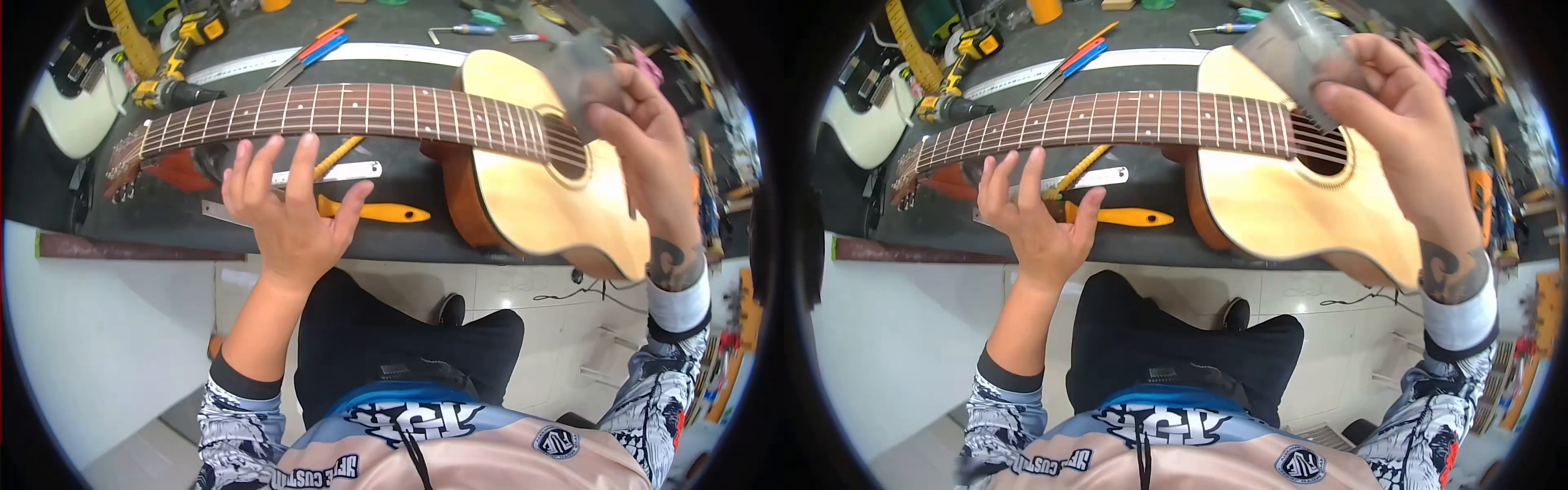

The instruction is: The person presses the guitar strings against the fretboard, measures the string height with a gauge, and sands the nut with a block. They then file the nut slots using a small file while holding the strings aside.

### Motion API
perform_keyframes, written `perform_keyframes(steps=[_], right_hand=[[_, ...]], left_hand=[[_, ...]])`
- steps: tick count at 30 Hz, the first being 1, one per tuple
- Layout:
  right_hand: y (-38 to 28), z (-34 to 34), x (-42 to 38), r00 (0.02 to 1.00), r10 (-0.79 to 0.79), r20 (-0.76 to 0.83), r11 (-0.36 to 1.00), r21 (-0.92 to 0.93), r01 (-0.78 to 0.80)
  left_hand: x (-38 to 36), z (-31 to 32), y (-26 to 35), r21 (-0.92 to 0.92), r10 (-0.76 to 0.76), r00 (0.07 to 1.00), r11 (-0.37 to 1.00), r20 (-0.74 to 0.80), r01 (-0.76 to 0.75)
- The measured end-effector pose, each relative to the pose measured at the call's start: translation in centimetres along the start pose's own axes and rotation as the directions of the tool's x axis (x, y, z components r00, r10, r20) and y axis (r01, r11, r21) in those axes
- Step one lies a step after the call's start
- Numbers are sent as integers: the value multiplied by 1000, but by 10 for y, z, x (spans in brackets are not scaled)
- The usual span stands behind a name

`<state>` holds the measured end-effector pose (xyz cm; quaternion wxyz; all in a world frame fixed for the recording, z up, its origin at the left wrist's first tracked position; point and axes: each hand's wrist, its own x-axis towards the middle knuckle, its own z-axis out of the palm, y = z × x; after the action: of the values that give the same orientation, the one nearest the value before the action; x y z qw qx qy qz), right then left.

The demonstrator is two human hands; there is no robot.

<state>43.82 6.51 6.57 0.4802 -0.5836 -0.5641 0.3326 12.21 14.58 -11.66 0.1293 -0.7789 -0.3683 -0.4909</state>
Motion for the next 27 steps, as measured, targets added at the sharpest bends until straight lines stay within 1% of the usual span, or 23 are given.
perform_keyframes(steps=[1, 2, 4, 6, 7, 8, 9, 10, 12, 13, 14, 15, 16, 17, 19, 21, 24, 25, 27], right_hand=[[-2, -9, 11, 999, 44, 32, 998, -35, -42], [-5, -19, 20, 995, 81, 65, 994, -76, -76], [-10, -24, 11, 992, 86, 90, 995, -61, -80], [2, -37, 14, 994, 102, 44, 993, -65, -99], [3, -38, 14, 992, 106, 68, 993, -59, -102], [3, -31, 15, 992, 120, 47, 993, 6, -120], [4, -20, 17, 994, 103, 34, 994, -25, -103], [2, -9, 14, 997, 73, 17, 995, -62, -72], [6, 3, 24, 977, -75, 200, 990, -99, 96], [11, 11, 29, 944, -152, 294, 976, -105, 190], [14, 24, 31, 945, -164, 284, 973, -110, 202], [14, 40, 32, 947, -180, 267, 969, -120, 218], [10, 45, 30, 945, -208, 253, 952, -167, 255], [7, 50, 29, 942, -237, 239, 933, -215, 289], [6, 56, 31, 924, -290, 250, 889, -287, 357], [-3, 57, 35, 905, -322, 278, 837, -362, 409], [-15, 63, 29, 883, -358, 302, 754, -465, 465], [-17, 68, 28, 881, -360, 308, 732, -492, 471], [-20, 78, 25, 874, -359, 327, 694, -533, 484]], left_hand=[[-2, -3, 0, 38, 9, 999, 999, 38, -10], [-4, -3, -2, 21, 20, 999, 1000, 33, -21], [-16, -5, -8, 9, 56, 998, 998, 31, -56], [-17, -2, -8, 29, 40, 997, 999, 64, -42], [-18, -1, -8, 16, 34, 996, 999, 77, -35], [-19, -2, -8, 18, 48, 994, 999, 95, -50], [-17, -2, -9, 30, 60, 993, 998, 98, -63], [-18, -3, -8, 40, 78, 993, 996, 87, -81], [-16, -5, -6, 63, 42, 993, 997, 110, -49], [-15, -8, -6, 62, 39, 992, 997, 117, -47], [-14, -9, -4, 55, 39, 992, 997, 121, -46], [-10, -13, 0, 97, 47, 987, 993, 155, -62], [-4, -16, 2, 142, 60, 982, 986, 178, -86], [0, -21, 3, 98, 56, 978, 992, 202, -77], [3, -20, 12, 153, 31, 985, 986, 171, -58], [7, -17, 15, 186, 49, 992, 980, 114, -69], [9, -7, 5, 151, 117, 993, 982, -4, -115], [9, -6, 1, 143, 134, 991, 981, -15, -131], [7, -10, 0, 132, 114, 993, 985, 6, -114]])
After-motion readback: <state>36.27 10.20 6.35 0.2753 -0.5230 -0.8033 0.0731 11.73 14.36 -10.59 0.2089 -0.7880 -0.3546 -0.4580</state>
